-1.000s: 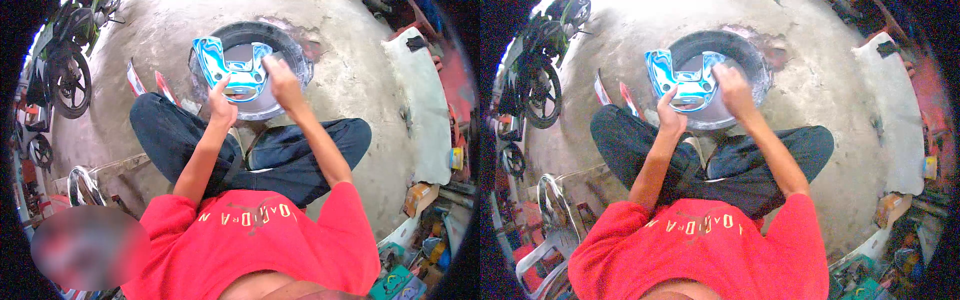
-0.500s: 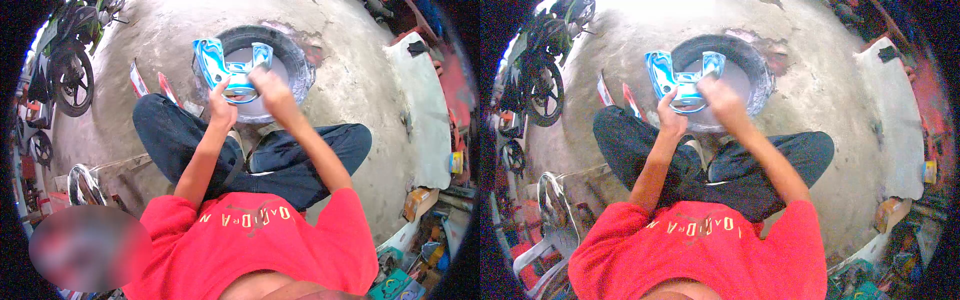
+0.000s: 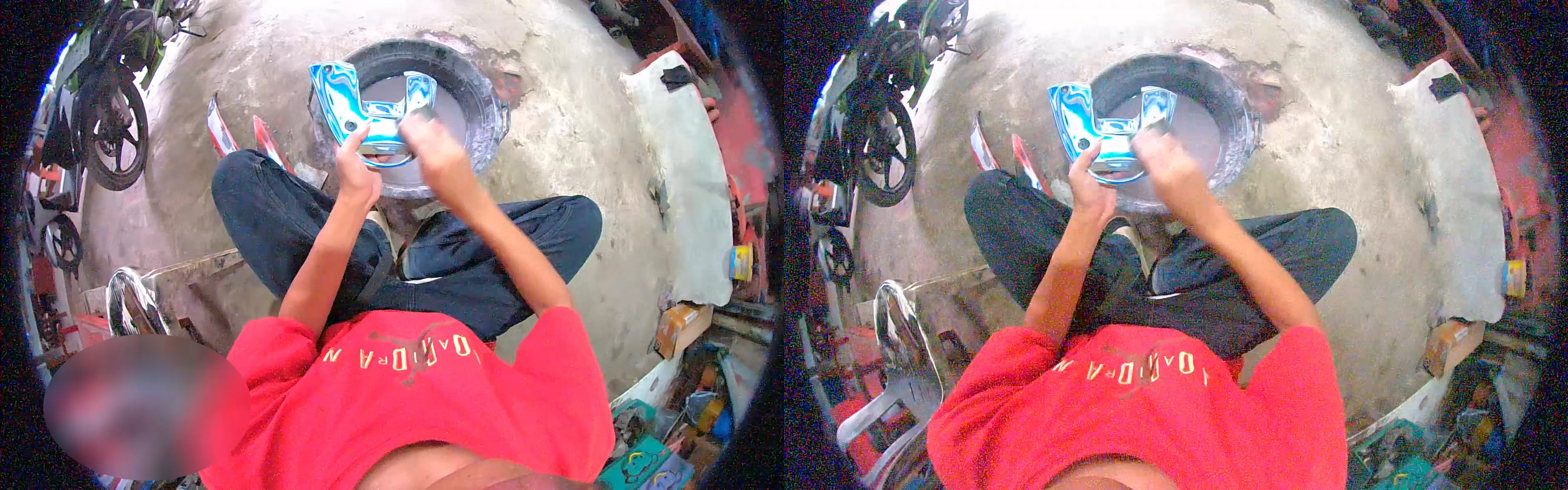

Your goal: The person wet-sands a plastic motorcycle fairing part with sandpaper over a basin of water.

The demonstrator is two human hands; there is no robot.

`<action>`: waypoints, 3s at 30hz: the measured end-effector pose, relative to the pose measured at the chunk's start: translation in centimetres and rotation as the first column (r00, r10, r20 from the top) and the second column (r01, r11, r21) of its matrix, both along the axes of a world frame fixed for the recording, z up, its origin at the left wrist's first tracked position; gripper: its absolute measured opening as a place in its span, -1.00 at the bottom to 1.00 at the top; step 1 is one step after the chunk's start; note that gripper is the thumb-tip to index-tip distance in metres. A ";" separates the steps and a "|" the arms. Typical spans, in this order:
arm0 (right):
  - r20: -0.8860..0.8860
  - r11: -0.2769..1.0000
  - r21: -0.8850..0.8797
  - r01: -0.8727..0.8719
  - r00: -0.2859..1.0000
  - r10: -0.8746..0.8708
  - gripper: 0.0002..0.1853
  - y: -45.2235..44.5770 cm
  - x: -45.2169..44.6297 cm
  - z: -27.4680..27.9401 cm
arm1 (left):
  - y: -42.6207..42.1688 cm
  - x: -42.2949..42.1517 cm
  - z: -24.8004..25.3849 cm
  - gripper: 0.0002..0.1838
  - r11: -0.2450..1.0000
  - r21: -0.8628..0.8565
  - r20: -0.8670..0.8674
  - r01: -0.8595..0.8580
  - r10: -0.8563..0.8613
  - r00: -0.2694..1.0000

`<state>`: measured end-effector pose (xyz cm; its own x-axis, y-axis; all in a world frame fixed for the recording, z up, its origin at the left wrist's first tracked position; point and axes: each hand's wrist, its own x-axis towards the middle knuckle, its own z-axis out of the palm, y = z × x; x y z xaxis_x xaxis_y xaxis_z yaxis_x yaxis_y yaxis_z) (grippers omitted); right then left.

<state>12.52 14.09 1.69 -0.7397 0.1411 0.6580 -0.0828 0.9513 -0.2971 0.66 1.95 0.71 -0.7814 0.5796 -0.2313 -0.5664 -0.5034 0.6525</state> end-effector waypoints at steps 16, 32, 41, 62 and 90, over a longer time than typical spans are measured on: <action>0.000 0.982 0.084 0.167 0.986 -0.168 -0.54 3.8 -1.9 0.2 | 0.0 -0.1 -0.3 -0.70 0.999 0.035 0.041 0.002 -0.003 0.999; -0.009 0.999 0.025 -0.046 0.999 0.046 -0.59 1.8 -0.6 -0.3 | -0.2 -0.4 -0.3 -0.69 0.999 0.032 0.038 0.005 -0.006 0.999; -0.039 0.994 0.072 -0.085 0.995 0.088 -0.60 1.1 -0.2 -0.4 | 0.1 -0.4 -0.3 -0.66 1.000 0.026 0.022 -0.002 0.001 1.000; -0.014 0.988 0.023 0.151 0.988 -0.151 -0.58 5.1 -1.7 0.5 | -0.5 -0.2 0.4 -0.66 1.000 -0.020 0.001 0.012 -0.012 1.000; -0.017 0.993 -0.045 0.113 0.993 -0.114 -0.54 4.4 -1.7 0.4 | -0.3 -0.1 1.0 -0.63 0.999 0.013 0.023 0.034 -0.035 0.999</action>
<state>10.81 18.53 2.08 -0.7046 0.2525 0.6631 0.0191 0.9409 -0.3381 0.56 1.62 1.69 -0.7555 0.6090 -0.2417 -0.5986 -0.4915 0.6325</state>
